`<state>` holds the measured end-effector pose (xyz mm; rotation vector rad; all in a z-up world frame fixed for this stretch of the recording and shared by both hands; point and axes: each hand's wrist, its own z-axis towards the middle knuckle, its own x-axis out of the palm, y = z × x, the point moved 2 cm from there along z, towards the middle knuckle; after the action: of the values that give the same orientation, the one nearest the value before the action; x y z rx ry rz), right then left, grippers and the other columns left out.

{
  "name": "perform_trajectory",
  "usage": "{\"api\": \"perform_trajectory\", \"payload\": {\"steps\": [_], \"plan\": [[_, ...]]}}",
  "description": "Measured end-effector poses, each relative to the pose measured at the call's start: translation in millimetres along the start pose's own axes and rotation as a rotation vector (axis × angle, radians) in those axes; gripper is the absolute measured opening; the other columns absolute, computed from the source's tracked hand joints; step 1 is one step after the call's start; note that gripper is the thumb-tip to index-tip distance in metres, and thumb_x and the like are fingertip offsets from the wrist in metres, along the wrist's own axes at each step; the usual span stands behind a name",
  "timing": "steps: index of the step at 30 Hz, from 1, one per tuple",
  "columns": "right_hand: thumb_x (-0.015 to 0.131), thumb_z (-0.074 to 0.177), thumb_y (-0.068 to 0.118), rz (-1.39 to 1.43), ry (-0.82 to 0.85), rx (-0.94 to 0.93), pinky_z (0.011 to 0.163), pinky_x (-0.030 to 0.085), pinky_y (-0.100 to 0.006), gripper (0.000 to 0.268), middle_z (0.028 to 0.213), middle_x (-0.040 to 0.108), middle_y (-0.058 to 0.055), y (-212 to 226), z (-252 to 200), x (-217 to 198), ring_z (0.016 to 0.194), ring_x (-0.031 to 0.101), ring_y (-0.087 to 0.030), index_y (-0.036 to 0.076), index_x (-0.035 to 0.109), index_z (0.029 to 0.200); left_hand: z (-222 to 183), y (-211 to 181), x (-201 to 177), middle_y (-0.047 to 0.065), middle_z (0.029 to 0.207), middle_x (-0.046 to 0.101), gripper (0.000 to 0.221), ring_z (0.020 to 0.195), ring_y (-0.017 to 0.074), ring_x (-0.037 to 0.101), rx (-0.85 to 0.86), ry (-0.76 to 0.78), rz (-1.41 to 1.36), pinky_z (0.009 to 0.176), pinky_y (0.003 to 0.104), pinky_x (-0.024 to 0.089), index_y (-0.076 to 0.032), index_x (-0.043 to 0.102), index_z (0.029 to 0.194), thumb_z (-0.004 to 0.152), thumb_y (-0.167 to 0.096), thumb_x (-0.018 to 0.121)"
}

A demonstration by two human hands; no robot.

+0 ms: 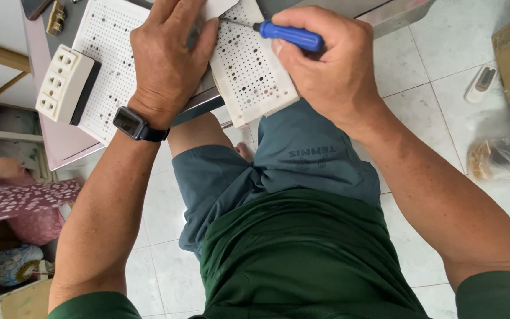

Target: The person is wiring an electrical socket component, inserting wires into terminals and tightening them with a screwdriver.

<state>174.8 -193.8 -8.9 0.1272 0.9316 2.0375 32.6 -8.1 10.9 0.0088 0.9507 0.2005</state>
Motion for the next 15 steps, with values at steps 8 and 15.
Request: {"api": "perform_trajectory", "payload": {"steps": [8,15], "plan": [[0.073,0.095,-0.004,0.001,-0.007,0.009,0.075,0.055,-0.031,0.014,0.097,0.071,-0.016,-1.8,-2.5,-1.3,0.086,0.069,-0.024,-0.007,0.069,0.108,-1.7,1.2,2.7,0.010,0.097,0.058,0.029,0.073,0.0295,0.058,-0.001,-0.001,0.008,0.053,0.040,0.046,-0.006,0.059,0.124,0.100,-0.011,0.074],[0.075,0.096,-0.007,0.007,-0.008,-0.045,0.082,0.058,-0.034,0.016,0.104,0.071,-0.018,-6.7,0.0,1.0,0.094,0.071,-0.028,-0.007,0.069,0.110,-0.4,1.0,-2.5,0.008,0.088,0.052,0.023,0.069,0.0245,0.051,0.024,-0.011,0.005,0.053,0.036,0.044,-0.003,0.059,0.118,0.099,-0.006,0.073]]}}
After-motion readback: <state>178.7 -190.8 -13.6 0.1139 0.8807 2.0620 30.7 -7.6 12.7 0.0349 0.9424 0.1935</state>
